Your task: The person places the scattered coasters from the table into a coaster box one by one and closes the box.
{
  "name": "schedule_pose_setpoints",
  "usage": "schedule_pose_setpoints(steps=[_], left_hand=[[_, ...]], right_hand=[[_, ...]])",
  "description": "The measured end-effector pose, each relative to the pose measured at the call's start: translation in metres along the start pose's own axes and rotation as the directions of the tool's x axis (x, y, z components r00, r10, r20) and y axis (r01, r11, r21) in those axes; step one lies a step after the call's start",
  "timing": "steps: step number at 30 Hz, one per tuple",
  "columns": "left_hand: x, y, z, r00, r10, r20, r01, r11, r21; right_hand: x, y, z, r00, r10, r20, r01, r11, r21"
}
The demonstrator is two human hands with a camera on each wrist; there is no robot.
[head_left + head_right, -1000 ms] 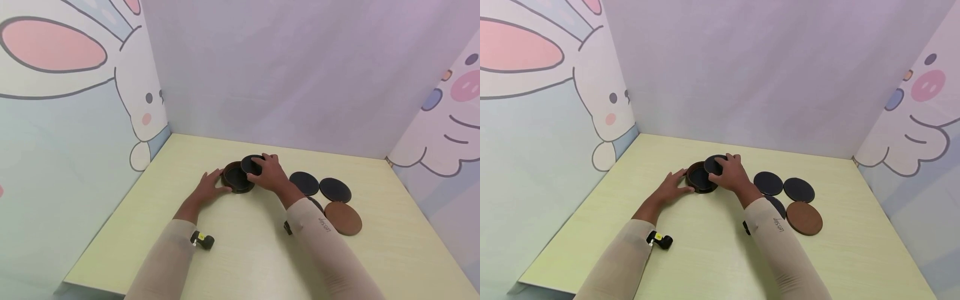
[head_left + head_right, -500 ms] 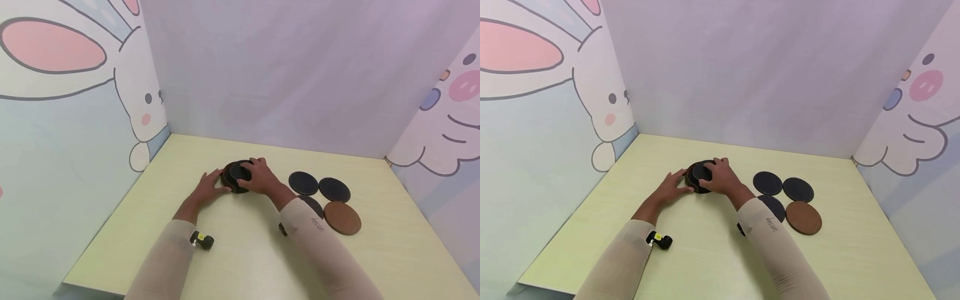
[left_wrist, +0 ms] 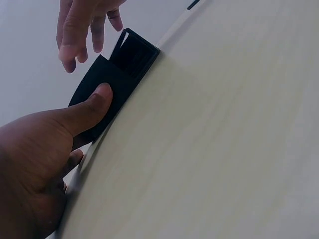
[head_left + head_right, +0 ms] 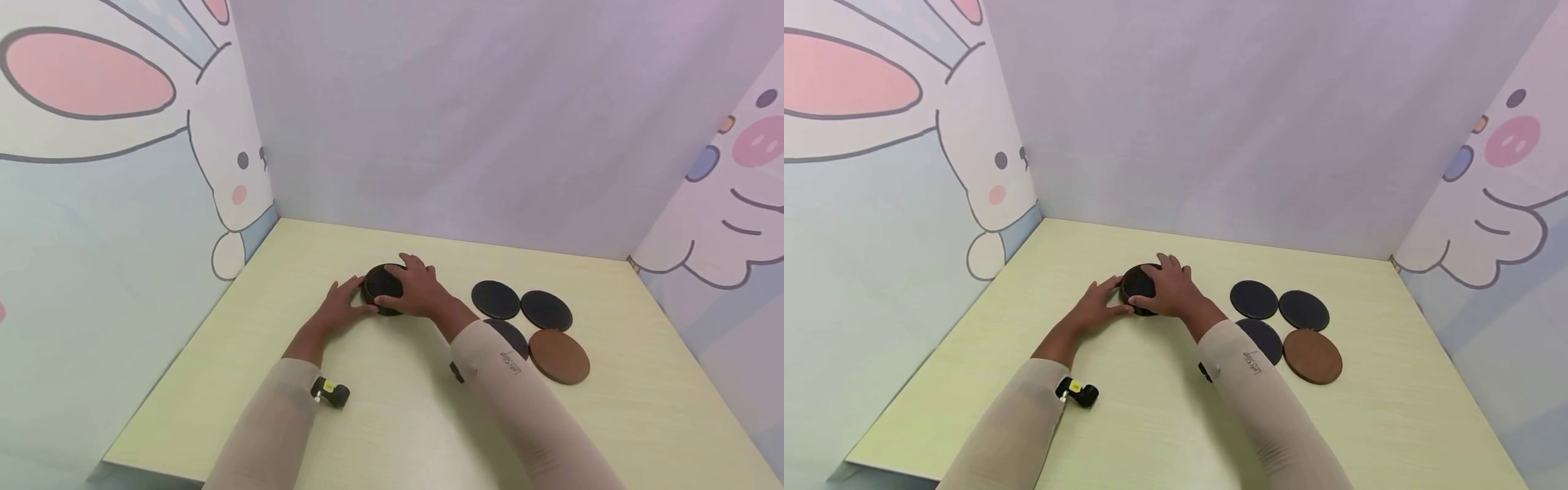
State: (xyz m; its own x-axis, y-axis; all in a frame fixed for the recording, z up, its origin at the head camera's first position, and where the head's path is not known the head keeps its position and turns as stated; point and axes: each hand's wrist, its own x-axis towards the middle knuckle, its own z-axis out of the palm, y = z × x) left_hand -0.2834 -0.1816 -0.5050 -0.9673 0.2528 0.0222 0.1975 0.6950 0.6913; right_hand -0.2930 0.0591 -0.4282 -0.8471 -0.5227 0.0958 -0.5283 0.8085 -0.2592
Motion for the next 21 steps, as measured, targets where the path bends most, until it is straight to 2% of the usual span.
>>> schedule_pose_setpoints(steps=[8,14,21], left_hand=[[-0.001,0.001,-0.001,1.0,0.015,-0.005,-0.015,1.0,-0.007],[-0.002,0.001,0.0,1.0,-0.007,-0.003,0.007,1.0,-0.014],[-0.001,0.001,0.0,1.0,-0.024,0.001,0.024,1.0,-0.014]], right_hand=[[-0.003,0.011,-0.002,1.0,0.012,0.024,-0.013,0.998,0.061],[-0.006,0.021,-0.003,0.998,0.056,0.029,-0.058,0.996,0.073],[-0.015,0.028,-0.015,0.993,0.119,0.011,-0.12,0.99,0.072]])
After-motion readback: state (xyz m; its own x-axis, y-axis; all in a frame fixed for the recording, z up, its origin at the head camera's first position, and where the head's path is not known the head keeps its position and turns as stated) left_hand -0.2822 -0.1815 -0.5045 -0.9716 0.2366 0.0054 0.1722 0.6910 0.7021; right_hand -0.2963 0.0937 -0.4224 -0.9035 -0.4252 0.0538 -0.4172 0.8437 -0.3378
